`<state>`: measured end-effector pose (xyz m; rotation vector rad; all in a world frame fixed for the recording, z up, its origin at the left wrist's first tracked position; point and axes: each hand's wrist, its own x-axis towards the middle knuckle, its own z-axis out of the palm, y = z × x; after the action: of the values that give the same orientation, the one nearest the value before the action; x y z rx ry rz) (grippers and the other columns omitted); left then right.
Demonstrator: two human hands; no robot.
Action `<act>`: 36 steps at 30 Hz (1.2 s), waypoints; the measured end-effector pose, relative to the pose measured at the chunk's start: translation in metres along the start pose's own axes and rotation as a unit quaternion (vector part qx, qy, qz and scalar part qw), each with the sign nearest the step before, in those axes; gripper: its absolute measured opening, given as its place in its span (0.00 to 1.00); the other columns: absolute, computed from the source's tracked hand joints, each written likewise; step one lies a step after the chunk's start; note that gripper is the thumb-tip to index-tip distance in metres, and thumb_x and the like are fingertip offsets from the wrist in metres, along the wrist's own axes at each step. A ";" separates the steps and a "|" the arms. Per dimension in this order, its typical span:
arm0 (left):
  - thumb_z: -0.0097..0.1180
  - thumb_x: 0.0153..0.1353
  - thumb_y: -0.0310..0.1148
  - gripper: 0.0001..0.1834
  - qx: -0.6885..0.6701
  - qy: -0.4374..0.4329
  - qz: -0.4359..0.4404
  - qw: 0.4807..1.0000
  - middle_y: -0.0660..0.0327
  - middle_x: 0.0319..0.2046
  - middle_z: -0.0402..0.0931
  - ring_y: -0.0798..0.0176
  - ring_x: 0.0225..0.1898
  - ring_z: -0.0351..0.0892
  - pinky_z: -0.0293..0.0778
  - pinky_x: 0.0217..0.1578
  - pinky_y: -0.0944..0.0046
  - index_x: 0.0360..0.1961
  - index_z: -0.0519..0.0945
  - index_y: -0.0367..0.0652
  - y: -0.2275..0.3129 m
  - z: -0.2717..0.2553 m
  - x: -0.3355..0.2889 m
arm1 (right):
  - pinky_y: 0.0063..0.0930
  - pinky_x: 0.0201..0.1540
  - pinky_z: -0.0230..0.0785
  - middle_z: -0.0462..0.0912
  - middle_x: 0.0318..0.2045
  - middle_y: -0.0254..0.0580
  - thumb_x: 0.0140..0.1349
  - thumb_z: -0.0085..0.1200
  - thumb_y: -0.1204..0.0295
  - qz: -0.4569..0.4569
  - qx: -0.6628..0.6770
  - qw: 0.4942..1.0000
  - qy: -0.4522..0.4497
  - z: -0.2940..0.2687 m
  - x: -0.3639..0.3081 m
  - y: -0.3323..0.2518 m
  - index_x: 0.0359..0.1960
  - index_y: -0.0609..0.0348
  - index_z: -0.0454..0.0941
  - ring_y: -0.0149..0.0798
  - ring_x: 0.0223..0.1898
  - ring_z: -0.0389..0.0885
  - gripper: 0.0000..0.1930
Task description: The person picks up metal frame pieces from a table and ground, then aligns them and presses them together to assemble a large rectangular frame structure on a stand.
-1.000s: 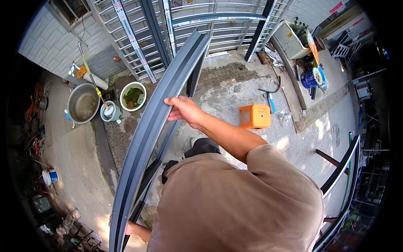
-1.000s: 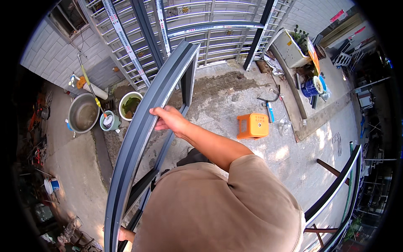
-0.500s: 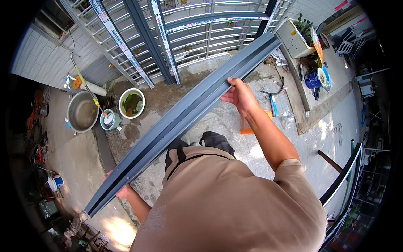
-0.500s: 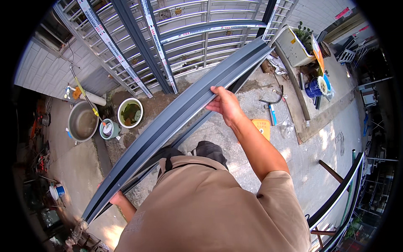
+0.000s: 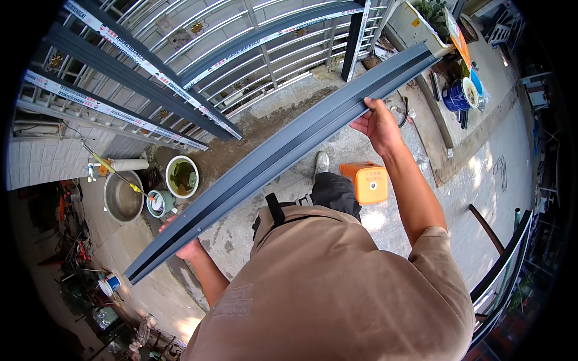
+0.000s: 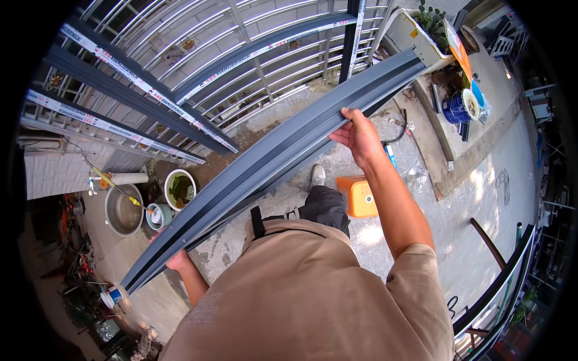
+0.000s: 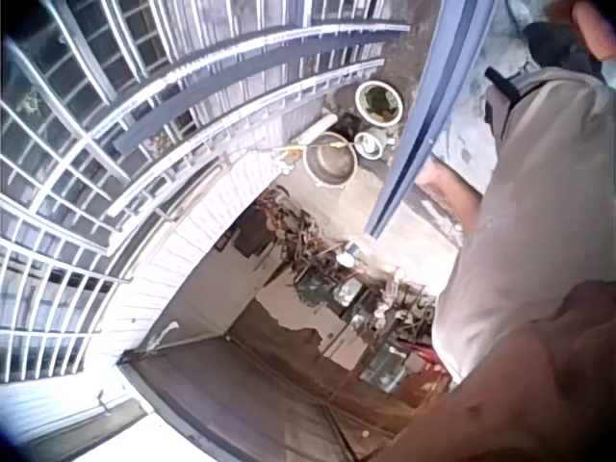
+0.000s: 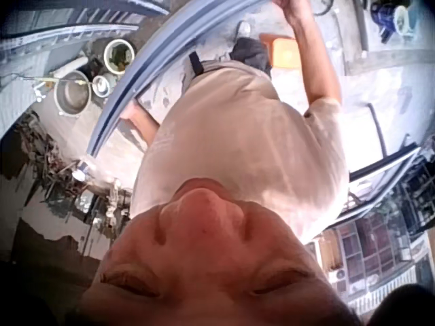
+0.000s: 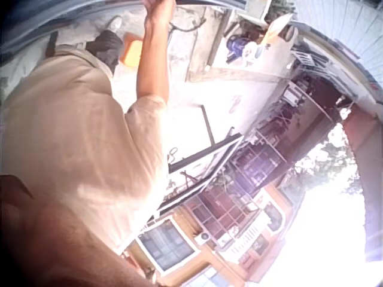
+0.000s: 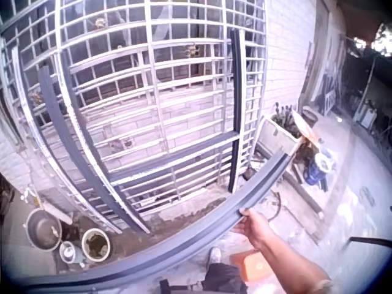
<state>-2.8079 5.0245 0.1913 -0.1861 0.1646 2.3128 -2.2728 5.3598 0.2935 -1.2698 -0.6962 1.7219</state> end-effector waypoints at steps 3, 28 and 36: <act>0.49 0.74 0.40 0.19 -0.010 0.010 -0.029 0.999 0.58 0.46 0.87 0.50 0.58 0.76 0.62 0.70 0.43 0.44 0.88 0.40 -0.080 0.024 0.025 | 0.33 0.51 0.82 0.89 0.43 0.48 0.70 0.57 0.55 -0.001 0.008 1.000 0.012 -0.041 0.047 -0.042 0.54 0.62 0.78 0.41 0.42 0.89 0.23; 0.49 0.75 0.37 0.15 0.116 -0.039 -0.095 0.988 0.57 0.52 0.81 0.54 0.64 0.72 0.53 0.79 0.43 0.52 0.82 0.40 -0.458 0.030 0.241 | 0.31 0.47 0.77 0.86 0.37 0.40 0.67 0.55 0.53 0.019 0.058 0.984 0.164 -0.179 0.373 -0.189 0.47 0.54 0.78 0.35 0.38 0.84 0.19; 0.50 0.73 0.36 0.18 -0.016 0.008 -0.162 0.987 0.55 0.58 0.80 0.50 0.67 0.70 0.51 0.80 0.42 0.57 0.81 0.39 -0.480 0.008 0.284 | 0.32 0.53 0.74 0.84 0.39 0.40 0.64 0.58 0.55 0.043 0.084 0.983 0.157 -0.184 0.425 -0.191 0.45 0.53 0.78 0.36 0.42 0.82 0.17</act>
<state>-2.6483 5.5538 0.1177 -0.2304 0.0984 1.9907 -2.0864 5.8142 0.1941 -1.4278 -0.3091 1.5627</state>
